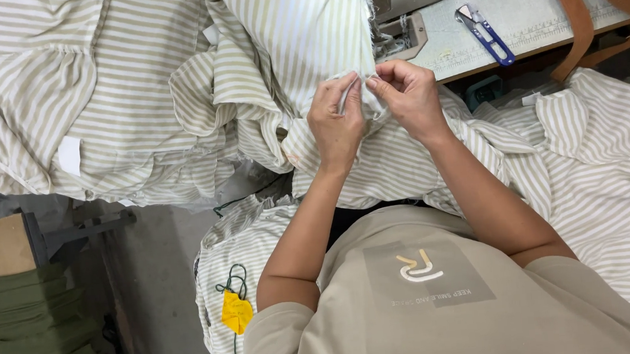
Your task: Sewing together pieces of striped fabric using an industrial overlock machine.
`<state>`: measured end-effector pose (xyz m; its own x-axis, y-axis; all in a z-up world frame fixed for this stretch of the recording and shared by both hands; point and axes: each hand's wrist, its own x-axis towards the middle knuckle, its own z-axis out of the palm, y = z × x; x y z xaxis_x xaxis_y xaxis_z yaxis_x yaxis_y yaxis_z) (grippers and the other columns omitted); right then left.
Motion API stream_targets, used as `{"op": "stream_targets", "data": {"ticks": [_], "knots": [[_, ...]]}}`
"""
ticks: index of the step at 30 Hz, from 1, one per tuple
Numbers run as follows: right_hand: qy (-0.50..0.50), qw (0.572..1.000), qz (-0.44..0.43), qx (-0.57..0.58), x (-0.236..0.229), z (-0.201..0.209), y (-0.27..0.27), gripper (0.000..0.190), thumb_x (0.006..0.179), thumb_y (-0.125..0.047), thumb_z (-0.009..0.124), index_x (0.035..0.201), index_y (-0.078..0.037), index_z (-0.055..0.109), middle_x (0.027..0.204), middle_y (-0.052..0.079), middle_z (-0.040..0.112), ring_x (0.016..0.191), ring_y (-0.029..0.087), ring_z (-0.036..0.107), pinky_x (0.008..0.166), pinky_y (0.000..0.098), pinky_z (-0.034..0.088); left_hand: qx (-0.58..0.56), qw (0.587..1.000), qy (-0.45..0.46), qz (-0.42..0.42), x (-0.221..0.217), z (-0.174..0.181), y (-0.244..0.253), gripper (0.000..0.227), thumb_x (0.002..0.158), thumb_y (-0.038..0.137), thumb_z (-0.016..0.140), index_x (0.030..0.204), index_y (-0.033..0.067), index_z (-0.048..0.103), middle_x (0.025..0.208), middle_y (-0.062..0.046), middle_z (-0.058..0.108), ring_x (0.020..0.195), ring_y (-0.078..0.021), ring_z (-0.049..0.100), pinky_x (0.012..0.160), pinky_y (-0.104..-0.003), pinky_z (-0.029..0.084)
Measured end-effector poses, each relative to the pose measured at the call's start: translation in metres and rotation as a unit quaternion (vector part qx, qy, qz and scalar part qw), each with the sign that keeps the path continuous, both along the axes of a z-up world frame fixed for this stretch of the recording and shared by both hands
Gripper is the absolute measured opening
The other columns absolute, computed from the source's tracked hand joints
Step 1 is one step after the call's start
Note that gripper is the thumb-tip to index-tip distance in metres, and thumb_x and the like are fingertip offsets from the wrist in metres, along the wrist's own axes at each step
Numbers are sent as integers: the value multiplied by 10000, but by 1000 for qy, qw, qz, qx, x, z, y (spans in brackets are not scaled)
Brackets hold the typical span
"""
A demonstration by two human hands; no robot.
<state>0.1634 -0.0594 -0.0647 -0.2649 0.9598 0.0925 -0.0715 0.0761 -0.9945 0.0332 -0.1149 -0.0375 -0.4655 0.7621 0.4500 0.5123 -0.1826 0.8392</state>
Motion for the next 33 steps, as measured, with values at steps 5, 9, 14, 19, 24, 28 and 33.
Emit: {"op": "stream_targets", "data": {"ticks": [5,9,14,19,24,28,33], "knots": [[-46,998,-25,37,-4,17,-12,111,1005,-50,748,1099,7,759,770,36,707,746,20,630,614,210,547,-42,996,-51,-54,-8,-16,1,120,976,207,726,1067,171,796,947,-17,752,979,-235,742,904,-348,562],[-97,989,-58,91,-8,14,-14,107,1006,-55,751,1092,-2,785,728,54,733,694,29,649,555,200,517,-64,989,-101,-87,-13,-18,2,130,992,212,711,1079,159,792,978,-25,757,1022,-209,735,935,-336,544],[-127,974,-89,165,-12,17,-17,88,962,-7,755,1033,-20,806,729,124,737,699,176,724,531,264,520,-50,985,-123,-108,-13,-19,3,131,999,173,701,1081,123,790,999,-68,758,1034,-230,729,943,-362,535],[-133,961,-91,225,-14,19,-18,88,950,46,738,1003,11,798,777,174,726,752,320,748,567,337,545,-53,989,-96,-102,-10,-12,-1,132,1002,163,695,1085,121,790,1001,-73,756,1030,-254,731,947,-368,539],[-135,960,-89,230,-15,12,-17,101,953,45,730,1014,7,802,801,170,731,783,333,746,591,346,553,-21,996,-21,-79,-6,-14,-3,154,998,131,686,1119,139,782,944,-56,732,948,-270,741,867,-357,571],[-136,959,-91,231,-17,21,-19,96,940,64,709,984,28,786,803,199,722,790,374,736,586,352,548,-5,998,15,-62,-1,-26,-4,180,1012,126,670,1161,147,770,945,-44,722,935,-256,739,846,-335,576],[-122,969,-86,199,-13,21,-18,129,916,70,708,984,9,799,803,178,737,812,304,752,593,329,551,16,997,64,-43,4,-34,-4,210,1032,117,630,1204,131,749,952,-45,697,921,-291,727,805,-357,582]]}}
